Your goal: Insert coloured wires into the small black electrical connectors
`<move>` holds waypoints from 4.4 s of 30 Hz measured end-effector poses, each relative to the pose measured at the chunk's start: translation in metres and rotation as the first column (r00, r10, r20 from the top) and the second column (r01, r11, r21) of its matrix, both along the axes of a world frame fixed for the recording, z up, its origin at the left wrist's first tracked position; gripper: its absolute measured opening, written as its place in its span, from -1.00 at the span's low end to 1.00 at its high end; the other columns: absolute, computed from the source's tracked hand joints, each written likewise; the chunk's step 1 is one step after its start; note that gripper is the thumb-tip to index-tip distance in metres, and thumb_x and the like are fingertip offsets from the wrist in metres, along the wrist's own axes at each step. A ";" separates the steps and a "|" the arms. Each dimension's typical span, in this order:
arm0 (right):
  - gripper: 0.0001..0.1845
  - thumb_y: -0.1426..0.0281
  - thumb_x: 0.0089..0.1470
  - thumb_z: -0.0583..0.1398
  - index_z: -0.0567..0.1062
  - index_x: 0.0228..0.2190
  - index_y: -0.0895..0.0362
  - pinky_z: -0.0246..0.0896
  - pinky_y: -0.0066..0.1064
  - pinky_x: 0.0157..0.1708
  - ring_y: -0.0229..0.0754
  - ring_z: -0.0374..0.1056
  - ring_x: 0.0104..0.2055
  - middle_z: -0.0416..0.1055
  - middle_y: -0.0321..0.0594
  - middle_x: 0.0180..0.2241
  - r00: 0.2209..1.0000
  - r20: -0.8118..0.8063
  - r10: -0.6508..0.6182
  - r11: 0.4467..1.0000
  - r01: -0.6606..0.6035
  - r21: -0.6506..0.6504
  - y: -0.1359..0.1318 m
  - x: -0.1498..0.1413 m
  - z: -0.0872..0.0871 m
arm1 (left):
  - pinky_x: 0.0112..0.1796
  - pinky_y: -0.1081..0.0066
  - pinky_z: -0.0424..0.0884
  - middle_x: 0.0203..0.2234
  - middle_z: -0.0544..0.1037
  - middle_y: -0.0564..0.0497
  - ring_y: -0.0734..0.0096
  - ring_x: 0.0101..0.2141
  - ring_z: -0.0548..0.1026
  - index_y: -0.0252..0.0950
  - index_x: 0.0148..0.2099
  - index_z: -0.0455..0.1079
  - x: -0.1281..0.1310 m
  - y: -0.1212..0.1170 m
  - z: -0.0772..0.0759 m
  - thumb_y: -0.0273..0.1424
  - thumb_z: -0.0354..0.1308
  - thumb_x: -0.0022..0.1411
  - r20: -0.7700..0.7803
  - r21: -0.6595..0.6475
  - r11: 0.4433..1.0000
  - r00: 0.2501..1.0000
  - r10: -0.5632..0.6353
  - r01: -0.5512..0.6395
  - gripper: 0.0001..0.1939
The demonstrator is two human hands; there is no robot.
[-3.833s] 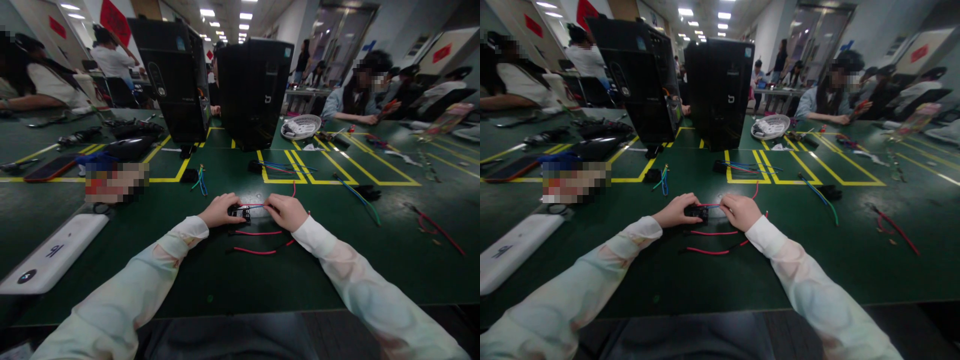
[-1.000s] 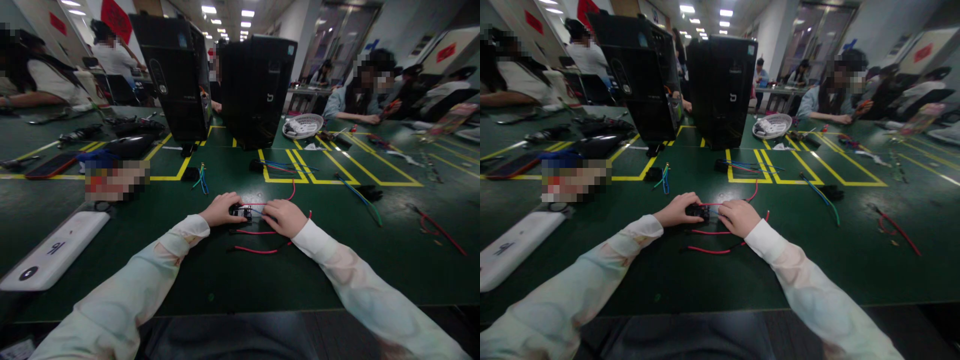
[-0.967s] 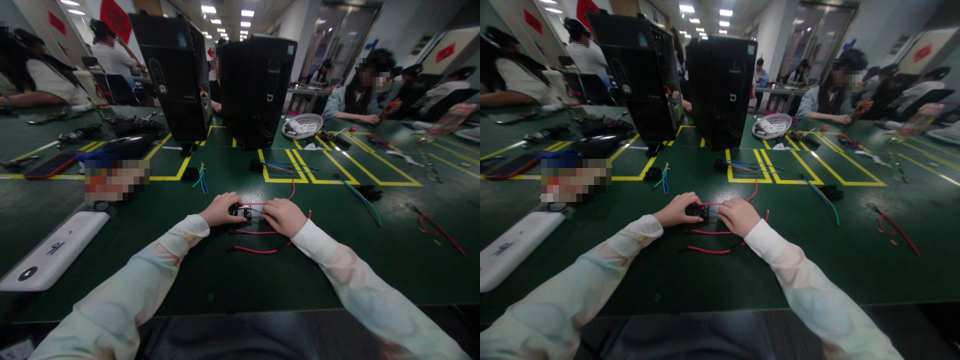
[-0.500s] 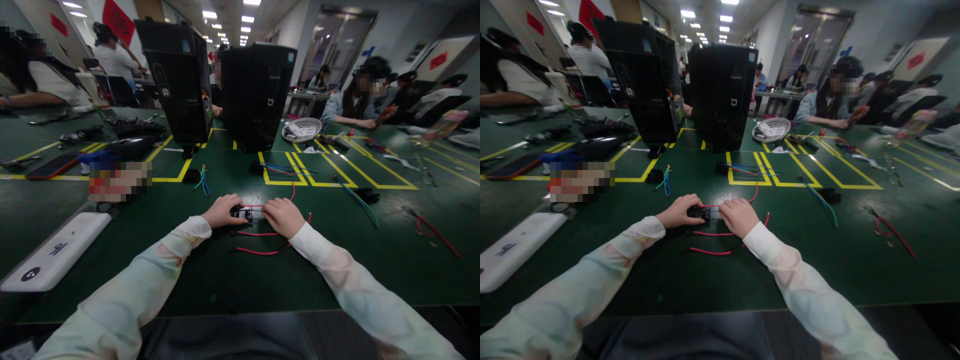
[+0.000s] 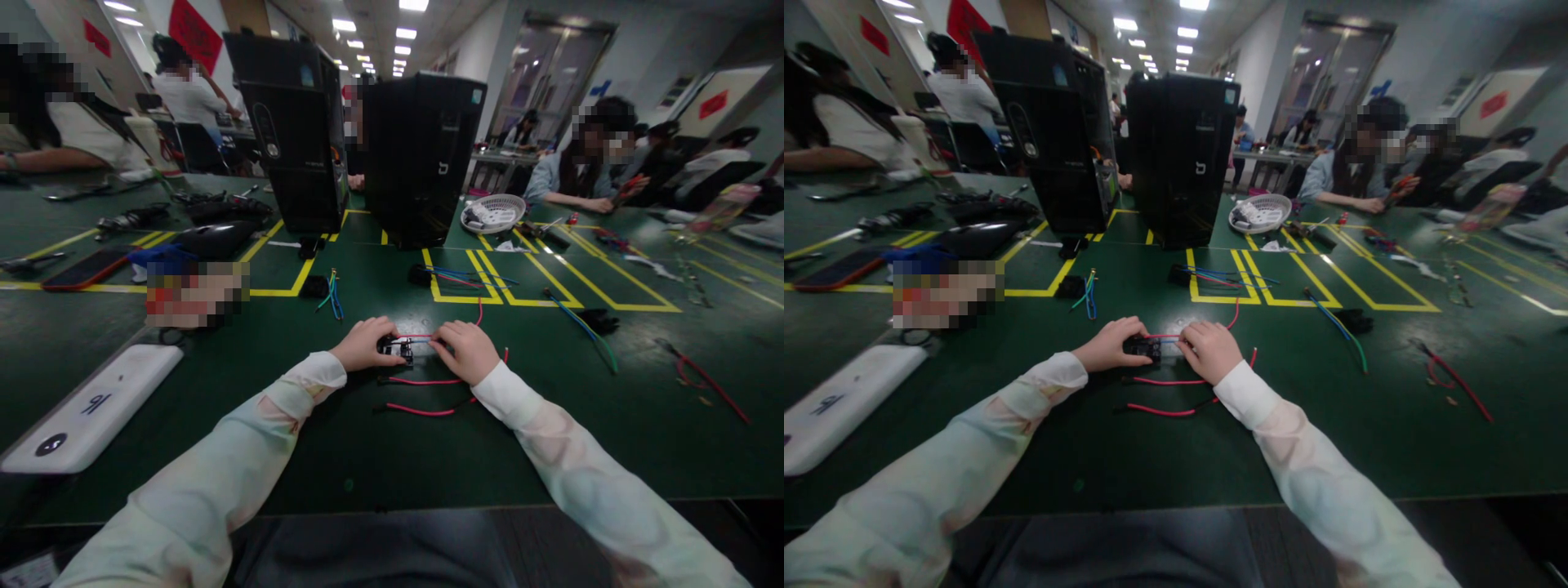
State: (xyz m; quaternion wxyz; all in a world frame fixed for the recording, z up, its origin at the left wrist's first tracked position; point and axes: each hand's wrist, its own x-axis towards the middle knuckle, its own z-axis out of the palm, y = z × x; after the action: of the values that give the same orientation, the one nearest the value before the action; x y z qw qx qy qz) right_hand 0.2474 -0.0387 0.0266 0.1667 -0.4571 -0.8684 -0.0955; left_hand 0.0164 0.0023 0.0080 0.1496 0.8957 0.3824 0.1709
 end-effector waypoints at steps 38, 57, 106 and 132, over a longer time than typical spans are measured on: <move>-0.79 0.33 0.17 -0.03 0.35 -0.38 0.12 -0.02 -0.49 -0.43 -0.27 0.30 -0.39 0.41 -0.24 -0.39 0.998 -0.069 -0.002 0.986 -0.009 -0.166 -0.001 0.007 -0.003 | -0.22 0.34 0.18 -0.25 0.36 0.01 0.25 -0.22 0.32 -0.24 -0.20 0.29 0.000 -0.001 0.003 0.00 0.13 -0.01 -0.031 -0.026 1.000 1.000 0.003 -0.003 -0.54; -0.76 0.32 0.19 -0.06 0.36 -0.34 0.11 0.00 -0.50 -0.41 -0.27 0.33 -0.34 0.43 -0.23 -0.35 0.993 -0.115 -0.005 0.996 -0.006 -0.094 -0.007 0.005 -0.003 | -0.22 0.32 0.19 -0.24 0.36 0.00 0.25 -0.20 0.31 -0.24 -0.17 0.31 0.000 -0.001 0.000 0.03 0.12 -0.01 -0.010 -0.005 1.000 1.000 0.005 -0.005 -0.51; -0.79 0.32 0.16 -0.03 0.35 -0.40 0.09 -0.05 -0.49 -0.48 -0.26 0.31 -0.42 0.42 -0.26 -0.43 0.999 -0.044 -0.003 0.987 -0.005 -0.163 -0.005 0.006 -0.001 | -0.21 0.32 0.20 -0.25 0.36 -0.01 0.25 -0.22 0.32 -0.24 -0.18 0.31 0.000 -0.001 -0.001 0.02 0.13 -0.01 -0.013 0.008 1.000 1.000 0.010 -0.009 -0.52; -0.81 0.34 0.15 -0.01 0.35 -0.41 0.10 0.02 -0.50 -0.41 -0.26 0.31 -0.37 0.40 -0.26 -0.42 0.990 -0.133 0.052 0.980 -0.076 -0.184 -0.003 0.007 0.000 | -0.22 0.33 0.19 -0.25 0.36 0.00 0.25 -0.22 0.32 -0.24 -0.18 0.30 0.000 0.000 -0.001 0.02 0.13 -0.01 -0.024 0.002 1.000 1.000 0.007 -0.007 -0.52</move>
State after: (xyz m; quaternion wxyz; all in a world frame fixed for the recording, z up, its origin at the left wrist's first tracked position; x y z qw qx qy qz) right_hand 0.2545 -0.0415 0.0266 0.1809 -0.4479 -0.8753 0.0218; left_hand 0.0161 0.0026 0.0073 0.1437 0.8965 0.3870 0.1611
